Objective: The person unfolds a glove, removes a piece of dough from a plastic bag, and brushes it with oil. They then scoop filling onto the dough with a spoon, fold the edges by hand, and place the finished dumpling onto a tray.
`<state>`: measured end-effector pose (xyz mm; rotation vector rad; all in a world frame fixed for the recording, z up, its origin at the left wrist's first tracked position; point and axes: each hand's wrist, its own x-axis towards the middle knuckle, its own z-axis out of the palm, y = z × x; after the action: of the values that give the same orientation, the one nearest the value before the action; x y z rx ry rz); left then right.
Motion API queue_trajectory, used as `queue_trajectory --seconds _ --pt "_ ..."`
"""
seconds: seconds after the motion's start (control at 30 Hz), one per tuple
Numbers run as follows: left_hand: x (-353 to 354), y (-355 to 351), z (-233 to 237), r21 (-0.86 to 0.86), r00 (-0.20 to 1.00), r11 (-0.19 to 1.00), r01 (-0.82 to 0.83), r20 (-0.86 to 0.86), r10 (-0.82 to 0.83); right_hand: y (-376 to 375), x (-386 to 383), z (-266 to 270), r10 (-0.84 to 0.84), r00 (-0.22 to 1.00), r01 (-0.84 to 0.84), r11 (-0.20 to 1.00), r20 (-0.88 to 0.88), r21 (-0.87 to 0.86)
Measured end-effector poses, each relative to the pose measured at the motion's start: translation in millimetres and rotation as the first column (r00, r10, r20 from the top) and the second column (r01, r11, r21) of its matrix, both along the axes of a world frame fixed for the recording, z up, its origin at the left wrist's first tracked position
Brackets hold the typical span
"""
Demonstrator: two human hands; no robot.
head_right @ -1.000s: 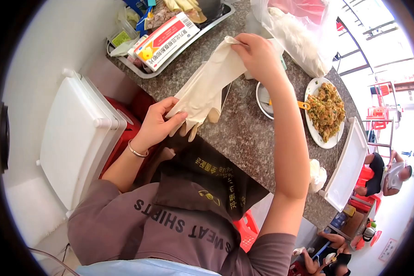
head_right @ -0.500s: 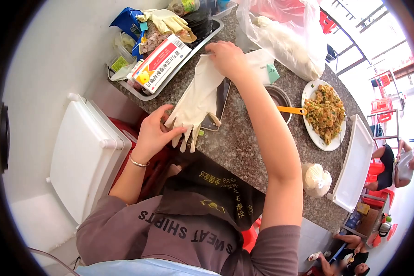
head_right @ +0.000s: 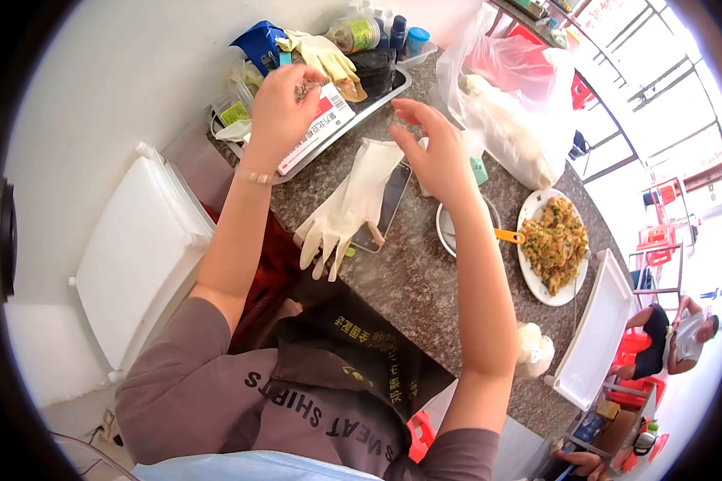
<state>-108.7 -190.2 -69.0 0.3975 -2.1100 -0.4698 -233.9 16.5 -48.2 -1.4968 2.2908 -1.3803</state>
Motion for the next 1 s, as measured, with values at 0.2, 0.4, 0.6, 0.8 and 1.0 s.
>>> queue_trajectory --seconds 0.2,0.4,0.6,0.8,1.0 --pt "-56.8 -45.9 -17.0 -0.233 0.791 0.904 -0.358 0.439 0.426 41.7 16.8 19.8 -0.005 0.996 0.005 1.0 0.087 -0.002" --pt "-69.1 -59.5 17.3 0.369 0.934 0.928 0.047 -0.345 0.09 63.8 11.7 12.3 0.021 0.976 -0.01 0.999 0.216 -0.052" --pt "-24.7 -15.6 88.1 0.369 0.439 0.243 0.897 -0.808 -0.393 58.4 12.2 16.8 0.097 0.863 0.046 0.962 0.496 -0.268" --pt "32.3 50.9 78.8 0.179 -0.01 -0.467 0.866 -0.928 -0.373 49.7 24.8 8.2 0.294 0.433 0.104 0.923 0.852 -0.371" --pt "72.4 91.3 17.2 0.332 0.092 -0.622 0.709 -0.918 -0.385 59.8 50.7 0.1 0.499 0.315 0.115 0.824 0.807 -0.555"
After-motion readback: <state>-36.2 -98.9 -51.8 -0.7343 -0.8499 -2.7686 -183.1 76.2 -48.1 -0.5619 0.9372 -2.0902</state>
